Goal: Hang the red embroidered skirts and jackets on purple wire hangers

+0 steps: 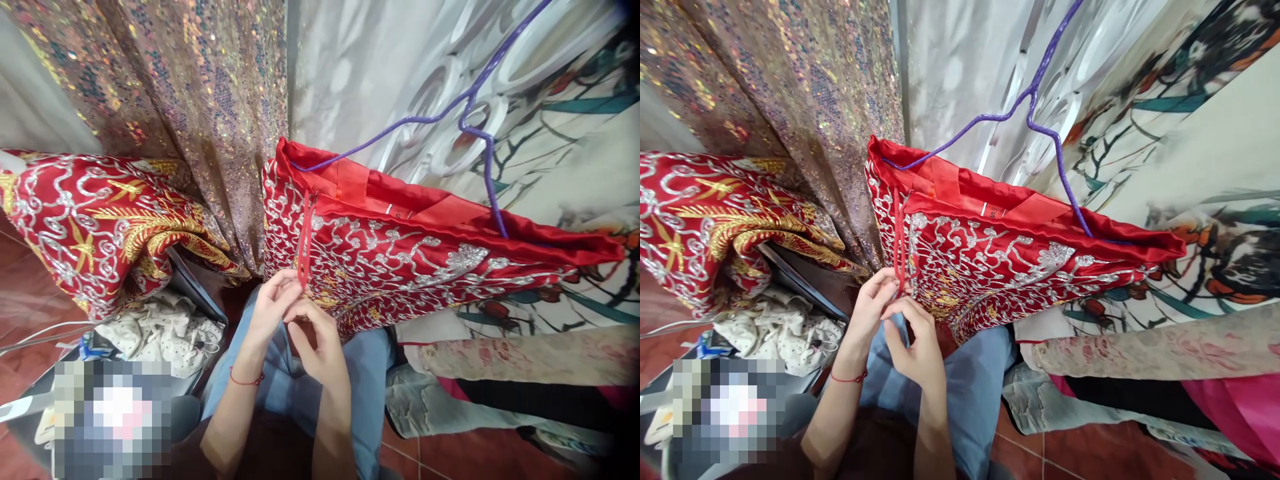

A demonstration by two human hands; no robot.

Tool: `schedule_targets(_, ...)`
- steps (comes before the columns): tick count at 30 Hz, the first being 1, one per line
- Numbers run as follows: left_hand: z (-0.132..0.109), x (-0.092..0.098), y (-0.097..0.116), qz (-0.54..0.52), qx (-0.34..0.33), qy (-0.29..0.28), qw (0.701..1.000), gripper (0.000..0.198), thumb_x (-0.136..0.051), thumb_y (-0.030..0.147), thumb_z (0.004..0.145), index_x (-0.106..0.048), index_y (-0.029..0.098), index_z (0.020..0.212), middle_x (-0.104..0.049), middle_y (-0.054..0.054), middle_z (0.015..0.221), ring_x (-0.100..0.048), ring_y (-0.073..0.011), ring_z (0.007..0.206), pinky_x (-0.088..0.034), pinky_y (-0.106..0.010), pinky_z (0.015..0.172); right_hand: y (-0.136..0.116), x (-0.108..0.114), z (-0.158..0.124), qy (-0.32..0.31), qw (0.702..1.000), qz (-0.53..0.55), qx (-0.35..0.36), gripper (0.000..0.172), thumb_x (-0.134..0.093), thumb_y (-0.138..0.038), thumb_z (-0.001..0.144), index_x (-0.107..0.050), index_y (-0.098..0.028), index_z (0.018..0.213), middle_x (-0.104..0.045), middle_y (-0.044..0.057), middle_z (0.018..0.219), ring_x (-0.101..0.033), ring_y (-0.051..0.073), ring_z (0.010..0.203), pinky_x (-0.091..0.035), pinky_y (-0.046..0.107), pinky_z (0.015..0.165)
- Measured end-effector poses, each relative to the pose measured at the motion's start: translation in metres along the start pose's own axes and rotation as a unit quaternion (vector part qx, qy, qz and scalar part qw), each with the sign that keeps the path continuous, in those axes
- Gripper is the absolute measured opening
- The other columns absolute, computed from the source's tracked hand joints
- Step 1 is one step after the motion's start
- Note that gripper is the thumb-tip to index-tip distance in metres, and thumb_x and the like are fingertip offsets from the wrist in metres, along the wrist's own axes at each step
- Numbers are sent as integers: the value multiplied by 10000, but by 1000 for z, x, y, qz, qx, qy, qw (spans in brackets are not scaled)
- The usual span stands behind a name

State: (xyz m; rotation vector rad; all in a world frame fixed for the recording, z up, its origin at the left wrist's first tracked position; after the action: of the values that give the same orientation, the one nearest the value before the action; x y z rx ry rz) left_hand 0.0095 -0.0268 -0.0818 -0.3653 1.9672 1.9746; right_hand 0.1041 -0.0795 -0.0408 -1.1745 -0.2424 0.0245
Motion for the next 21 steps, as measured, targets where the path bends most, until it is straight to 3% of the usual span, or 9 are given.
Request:
schedule_targets(2,0,1,1,12,7,6,1000,314,-818,358,704,-673,169,908,-693,-14,757,-638,-103,677,-526,-196,657,16,-3,0,-28,998,-13,-45,158,-524,-306,926,-615,-206,845,-661,30,849,-631,165,844,-520,329,869)
schedule_targets(4,0,1,2,16,13,8,1000,299,-808,361,715,-677,160,894,-684,-15,719,-617,-98,627,-516,-192,605,36,-2,0,-7,995,-4,-102,229,-500,-368,946,-659,-208,911,-695,48,902,-654,181,901,-526,335,891)
schedule_targets(7,0,-3,7,21,-6,0,1000,269,-766,374,766,-695,160,913,-700,-35,772,-619,-106,650,-532,-213,635,62,3,0,92,979,63,-170,355,-503,-462,938,-665,-207,1126,-703,84,1106,-642,201,1095,-519,347,964)
schedule_targets(10,-2,-6,15,41,-50,5,998,218,-765,338,777,-708,176,912,-710,-34,866,-637,-116,769,-533,-215,738,69,-1,6,179,952,178,-170,497,-492,-539,913,-594,-196,1258,-667,98,1198,-630,205,1128,-519,366,975)
schedule_targets(13,-3,-6,18,38,-65,9,997,182,-734,350,812,-707,187,889,-696,-12,844,-628,-104,774,-520,-199,752,64,2,9,279,920,232,-148,538,-429,-571,923,-572,-182,1265,-658,100,1150,-646,183,1007,-530,343,897)
schedule_targets(16,-5,-1,23,26,-81,45,995,186,-721,368,824,-690,193,880,-677,7,803,-601,-80,710,-505,-174,696,51,15,4,366,905,181,-123,427,-450,-533,937,-640,-176,1074,-638,51,909,-592,133,771,-504,276,728)
schedule_targets(19,-8,4,33,49,-118,103,986,201,-742,356,803,-677,182,879,-677,3,797,-595,-82,695,-498,-171,665,24,22,11,352,930,81,-64,348,-452,-467,963,-673,-197,963,-578,15,749,-520,124,648,-457,271,625)
schedule_targets(21,-12,5,40,73,-142,126,979,204,-744,354,800,-674,173,864,-673,1,778,-599,-87,689,-496,-172,653,-1,23,23,303,953,-4,-4,296,-481,-421,966,-700,-224,978,-621,36,841,-574,146,740,-480,295,690)
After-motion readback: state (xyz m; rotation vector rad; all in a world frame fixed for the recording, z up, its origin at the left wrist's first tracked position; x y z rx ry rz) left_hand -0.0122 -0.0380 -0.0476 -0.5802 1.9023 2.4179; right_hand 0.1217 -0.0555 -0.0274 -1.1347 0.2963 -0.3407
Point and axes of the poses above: each hand's wrist, its own z-axis towards the middle knuckle, its own x-axis out of the back of the hand, y = z × x, the point moved 8 cm from there along z, towards the middle knuckle
